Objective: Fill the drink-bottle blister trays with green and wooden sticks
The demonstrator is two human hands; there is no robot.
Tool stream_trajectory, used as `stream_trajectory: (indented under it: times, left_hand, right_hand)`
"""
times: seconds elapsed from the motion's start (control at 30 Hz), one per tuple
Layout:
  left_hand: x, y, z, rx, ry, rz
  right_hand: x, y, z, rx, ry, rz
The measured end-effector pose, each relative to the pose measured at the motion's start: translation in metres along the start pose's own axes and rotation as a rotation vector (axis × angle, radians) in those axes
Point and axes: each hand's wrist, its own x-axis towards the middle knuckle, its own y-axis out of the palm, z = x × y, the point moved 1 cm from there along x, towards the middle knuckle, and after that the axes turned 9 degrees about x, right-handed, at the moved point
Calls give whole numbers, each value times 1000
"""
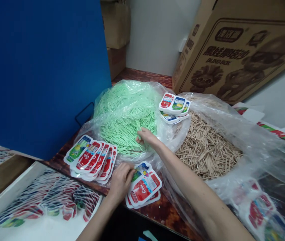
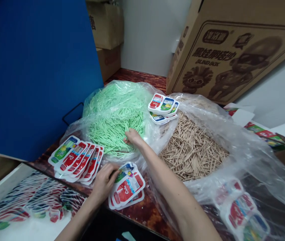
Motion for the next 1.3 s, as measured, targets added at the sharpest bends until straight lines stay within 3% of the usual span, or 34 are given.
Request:
stream_trajectory:
  times: [0.13, 0.3, 0.43, 0.5, 0.6, 0.73, 0.8, 0.87, 1.07, 1.17, 1.3]
  left_hand:
    - [-1, 1, 0, -20, -17, 8]
    - [-3, -9, -2, -179, -96, -59]
    - [4, -23, -8, -468, -366, -205]
    - [14, -26, -16, -644, -420, -204]
    - [31, -25, -34, -787, -388, -92]
    - [38, -12, -62, -826, -383, 210]
    - [34, -5, -71, -836, -381, 361]
    - [29, -2, -73, -862, -402, 419]
    - [29, -14, -50, -920, -473, 59]
    - [26, -16, -39, -912, -474, 18]
    - [19, -12, -37, -928, -494, 9]
  right_hand:
    - [-22, -15, -4, 441, 8, 75]
    - [-63, -29, -19, 801, -7, 147]
    - [-106, -19, -37, 1162, -2, 279]
    - [-128, -4, -45, 1254, 18, 331]
    - [-154, 26, -55, 1312, 78, 426]
    - [-175, 54, -70, 1350, 102, 503]
    - [-180, 57, -78, 1318, 68, 468]
    - [-185, 55, -82, 1237, 6, 381]
    - [-213, 38, -88, 696, -207, -95]
    - [-225, 40, -97, 539, -205, -227]
    - [-229, 47, -106, 477, -240, -287]
